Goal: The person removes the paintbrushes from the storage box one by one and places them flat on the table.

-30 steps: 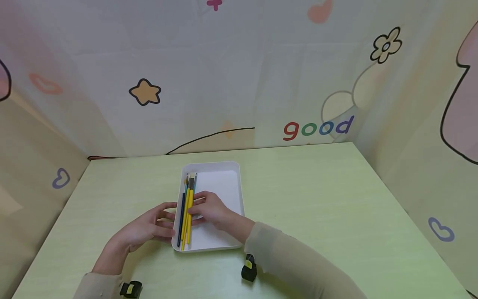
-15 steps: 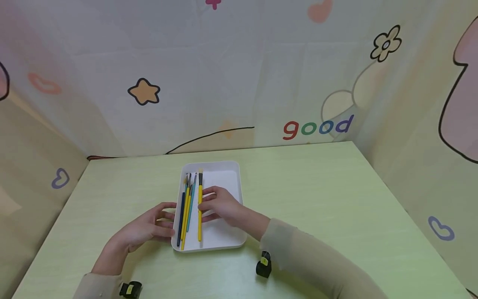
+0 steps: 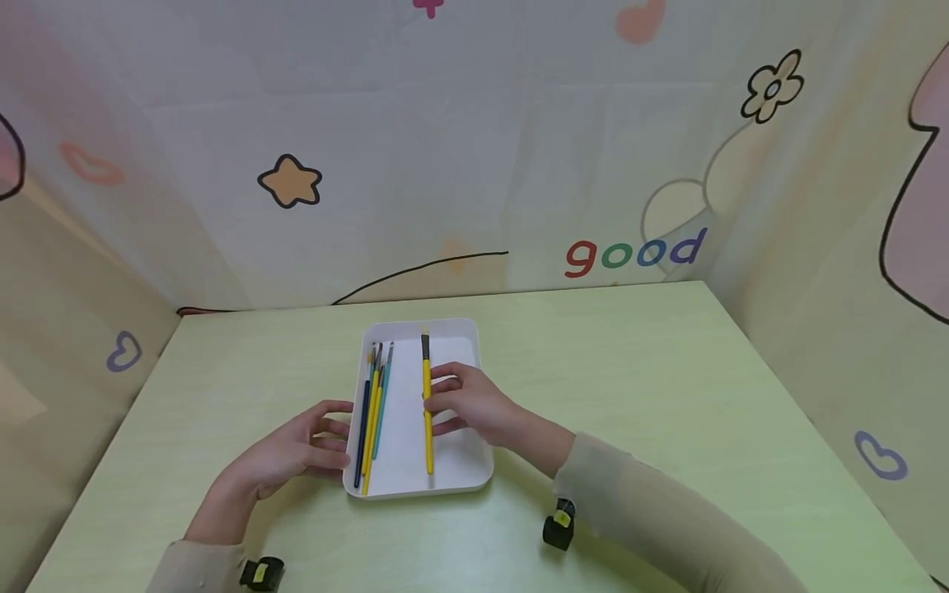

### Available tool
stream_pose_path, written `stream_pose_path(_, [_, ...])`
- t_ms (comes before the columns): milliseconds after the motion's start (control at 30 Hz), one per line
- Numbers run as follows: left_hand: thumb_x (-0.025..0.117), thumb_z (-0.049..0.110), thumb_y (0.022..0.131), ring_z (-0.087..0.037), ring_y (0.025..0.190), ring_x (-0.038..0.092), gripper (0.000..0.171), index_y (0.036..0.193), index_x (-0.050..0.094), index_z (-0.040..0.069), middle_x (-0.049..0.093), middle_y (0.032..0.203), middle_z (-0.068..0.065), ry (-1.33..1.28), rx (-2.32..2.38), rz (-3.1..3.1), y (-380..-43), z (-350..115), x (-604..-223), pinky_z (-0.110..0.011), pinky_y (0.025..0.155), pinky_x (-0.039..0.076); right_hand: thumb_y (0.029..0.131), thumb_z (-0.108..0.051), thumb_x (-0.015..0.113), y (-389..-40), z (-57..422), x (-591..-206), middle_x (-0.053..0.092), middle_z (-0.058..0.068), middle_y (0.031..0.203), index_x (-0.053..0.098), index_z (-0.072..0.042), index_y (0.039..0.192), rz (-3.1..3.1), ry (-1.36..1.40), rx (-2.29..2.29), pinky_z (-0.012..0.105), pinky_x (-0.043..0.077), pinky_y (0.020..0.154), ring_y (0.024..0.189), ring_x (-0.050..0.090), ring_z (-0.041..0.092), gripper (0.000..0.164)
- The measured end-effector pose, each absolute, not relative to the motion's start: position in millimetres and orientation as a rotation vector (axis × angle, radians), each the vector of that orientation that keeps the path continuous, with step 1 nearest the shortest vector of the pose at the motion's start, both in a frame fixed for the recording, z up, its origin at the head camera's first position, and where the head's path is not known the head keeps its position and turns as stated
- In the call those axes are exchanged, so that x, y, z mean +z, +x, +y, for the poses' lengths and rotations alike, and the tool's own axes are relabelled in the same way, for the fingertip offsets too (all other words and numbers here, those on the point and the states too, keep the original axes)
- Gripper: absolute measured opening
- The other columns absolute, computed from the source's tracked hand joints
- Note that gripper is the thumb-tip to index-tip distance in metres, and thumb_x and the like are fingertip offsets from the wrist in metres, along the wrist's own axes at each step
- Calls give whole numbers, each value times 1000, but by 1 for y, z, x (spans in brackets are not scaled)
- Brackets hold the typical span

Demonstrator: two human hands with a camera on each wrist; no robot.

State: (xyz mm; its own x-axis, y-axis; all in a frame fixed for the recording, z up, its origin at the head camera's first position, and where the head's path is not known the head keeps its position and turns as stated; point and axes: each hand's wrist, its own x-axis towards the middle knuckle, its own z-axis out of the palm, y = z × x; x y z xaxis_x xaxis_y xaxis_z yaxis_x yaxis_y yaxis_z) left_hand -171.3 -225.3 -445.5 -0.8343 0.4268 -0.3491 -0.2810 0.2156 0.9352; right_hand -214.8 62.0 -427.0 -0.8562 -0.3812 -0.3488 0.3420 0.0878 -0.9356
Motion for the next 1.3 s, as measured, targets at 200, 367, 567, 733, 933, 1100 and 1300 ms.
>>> stream_pose_path(200, [75, -2, 89, -31, 106, 63, 82, 155, 27, 0, 46, 133, -26, 118, 1673, 1951, -172, -225, -447, -46, 87, 59, 95, 1, 67, -211, 75, -424, 60, 17, 117, 48, -1, 141, 1870, -50, -1829, 40, 62, 74, 92, 66, 24, 50])
stream_pose_path(367, [75, -3, 88, -31, 107, 63, 83, 155, 27, 0, 46, 134, -26, 119, 1673, 1961, -172, -225, -448, -46, 87, 59, 94, 1, 67, -209, 87, -423, 59, 18, 118, 48, 0, 141, 1860, -65, -1861, 42, 62, 76, 93, 66, 24, 51])
stream_pose_path(567, [75, -4, 87, -32, 109, 63, 83, 155, 27, -1, 46, 134, -27, 142, 1687, 1969, -172, -225, -448, -45, 88, 59, 95, -1, 66, -209, 106, -423, 57, 20, 124, 46, -2, 144, 1869, -68, -1871, 42, 62, 79, 97, 65, 26, 53])
stream_pose_path(733, [75, -4, 87, -33, 110, 62, 83, 155, 27, -1, 46, 135, -27, 140, 1690, 1973, -171, -224, -446, -45, 88, 59, 96, -3, 66, -210, 120, -423, 56, 20, 125, 45, 0, 145, 1903, -68, -1869, 42, 62, 79, 99, 64, 28, 53])
stream_pose_path(933, [75, -5, 87, -33, 110, 62, 84, 156, 27, 0, 45, 135, -27, 139, 1692, 1976, -170, -224, -446, -46, 88, 59, 98, -5, 66, -212, 135, -426, 55, 23, 131, 45, -1, 146, 1939, -40, -1855, 42, 61, 81, 104, 65, 32, 52])
stream_pose_path(1100, [75, -5, 87, -33, 111, 62, 85, 156, 26, 1, 44, 137, -27, 124, 1698, 1981, -170, -223, -445, -46, 87, 59, 98, -4, 66, -213, 145, -430, 57, 22, 127, 46, 0, 145, 1972, -10, -1856, 42, 62, 78, 97, 66, 29, 51])
stream_pose_path(1300, [76, -5, 87, -33, 112, 62, 86, 157, 27, 3, 43, 139, -27, 105, 1701, 1983, -169, -222, -446, -46, 87, 59, 96, 0, 66, -216, 154, -437, 57, 19, 119, 46, 2, 143, 2017, 57, -1820, 41, 62, 74, 90, 65, 24, 52])
